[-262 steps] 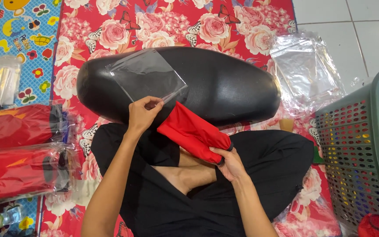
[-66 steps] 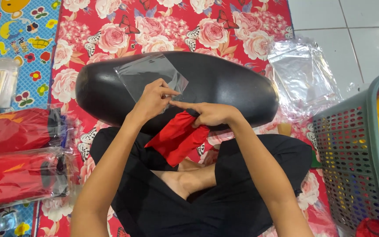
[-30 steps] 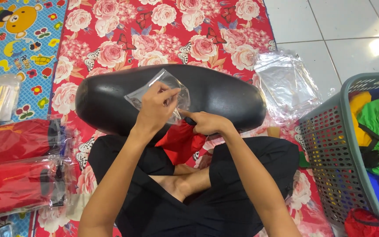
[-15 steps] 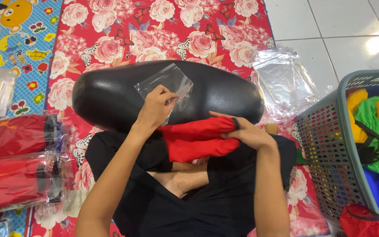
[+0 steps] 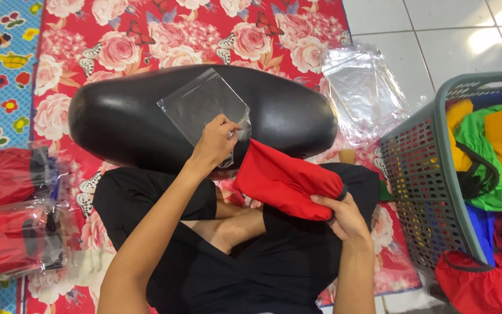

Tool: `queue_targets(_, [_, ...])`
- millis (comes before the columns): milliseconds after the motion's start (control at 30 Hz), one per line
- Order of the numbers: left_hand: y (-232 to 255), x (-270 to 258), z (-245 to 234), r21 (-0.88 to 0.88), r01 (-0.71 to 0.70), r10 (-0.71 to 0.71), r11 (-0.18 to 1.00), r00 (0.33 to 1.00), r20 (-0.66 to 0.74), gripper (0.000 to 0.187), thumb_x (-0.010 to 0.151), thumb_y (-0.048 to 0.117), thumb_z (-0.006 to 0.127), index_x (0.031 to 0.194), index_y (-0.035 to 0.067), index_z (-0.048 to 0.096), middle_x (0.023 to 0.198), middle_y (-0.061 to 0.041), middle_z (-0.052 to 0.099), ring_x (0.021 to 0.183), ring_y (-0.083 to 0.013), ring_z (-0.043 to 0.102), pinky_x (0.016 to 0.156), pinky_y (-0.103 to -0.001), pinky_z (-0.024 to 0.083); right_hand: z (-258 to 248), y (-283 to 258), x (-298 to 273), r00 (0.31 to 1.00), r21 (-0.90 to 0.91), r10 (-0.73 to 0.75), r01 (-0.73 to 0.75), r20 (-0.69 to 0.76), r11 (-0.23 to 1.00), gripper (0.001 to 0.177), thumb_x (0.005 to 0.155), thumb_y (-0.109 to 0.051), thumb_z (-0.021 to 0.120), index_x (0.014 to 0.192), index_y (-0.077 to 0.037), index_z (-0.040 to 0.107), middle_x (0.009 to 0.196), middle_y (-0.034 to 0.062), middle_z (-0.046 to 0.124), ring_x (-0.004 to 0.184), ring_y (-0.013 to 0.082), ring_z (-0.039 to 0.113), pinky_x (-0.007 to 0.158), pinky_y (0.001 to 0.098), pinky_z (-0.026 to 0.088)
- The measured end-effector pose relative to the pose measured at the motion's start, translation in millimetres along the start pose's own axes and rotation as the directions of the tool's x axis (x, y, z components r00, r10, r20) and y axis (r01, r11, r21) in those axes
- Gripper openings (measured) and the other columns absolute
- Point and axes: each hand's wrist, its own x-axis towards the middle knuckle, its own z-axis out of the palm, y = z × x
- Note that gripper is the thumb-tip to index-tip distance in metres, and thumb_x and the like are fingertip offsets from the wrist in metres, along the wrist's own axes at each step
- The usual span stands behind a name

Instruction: The person packages a red cloth item into a plastic bag and then fits a blue elasticized cover onto a black motorcycle seat.

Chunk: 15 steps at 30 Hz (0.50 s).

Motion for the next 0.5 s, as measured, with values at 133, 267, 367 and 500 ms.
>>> queue_targets(133, [10,-3,8,0.014,0.003,-0.003,1.0,1.0,0.003,0.015,0.087,0.004,0.07,0.1,0.011,0.075,0.088,-0.004,0.062,0.079,-0.0211,0.072,0.067,-0.03,0.062,14,-7,-10,0.999,0.037,-0.023,0.022,0.024,0.999,0.055,0.071,0.013,0.079,0.124,0.005,0.066,0.097,0.0238,0.07,0.085,0.0395,0.074,0.067,0.0527,0.062])
queue_targets(267, [30,-8,1,0.022,0.0,0.003,1.0,0.992,-0.127,0.016,0.087,0.009,0.072,0.101,0.016,0.068,0.087,-0.001,0.062,0.074,-0.0204,0.071,0.065,-0.033,0.062,17,-11,-10,0.999,0.026,-0.039,0.039,0.03,0.999,0.055,0.072,0.014,0.077,0.125,0.006,0.066,0.099,0.0244,0.07,0.086,0.0401,0.074,0.067,0.052,0.062])
queue_targets(367, [30,-9,6,-0.048,0.052,-0.061,0.997,0.978,-0.197,0.013,0.085,0.012,0.073,0.096,0.017,0.067,0.085,0.001,0.063,0.072,-0.0184,0.07,0.062,-0.031,0.06,8,-2,-4,0.999,0.036,-0.029,0.027,0.037,0.999,0.054,0.072,0.014,0.078,0.124,0.005,0.067,0.097,0.0241,0.071,0.083,0.039,0.074,0.066,0.0511,0.062])
queue_targets(500, [31,-12,5,-0.101,0.112,-0.132,0.989,0.965,-0.227,0.012,0.082,0.015,0.075,0.091,0.019,0.068,0.084,0.002,0.063,0.07,-0.0191,0.069,0.063,-0.033,0.059,9,1,-4,0.999,0.059,-0.016,0.013,0.049,0.998,0.052,0.073,0.013,0.078,0.123,0.003,0.068,0.093,0.0221,0.071,0.081,0.038,0.075,0.065,0.0486,0.063])
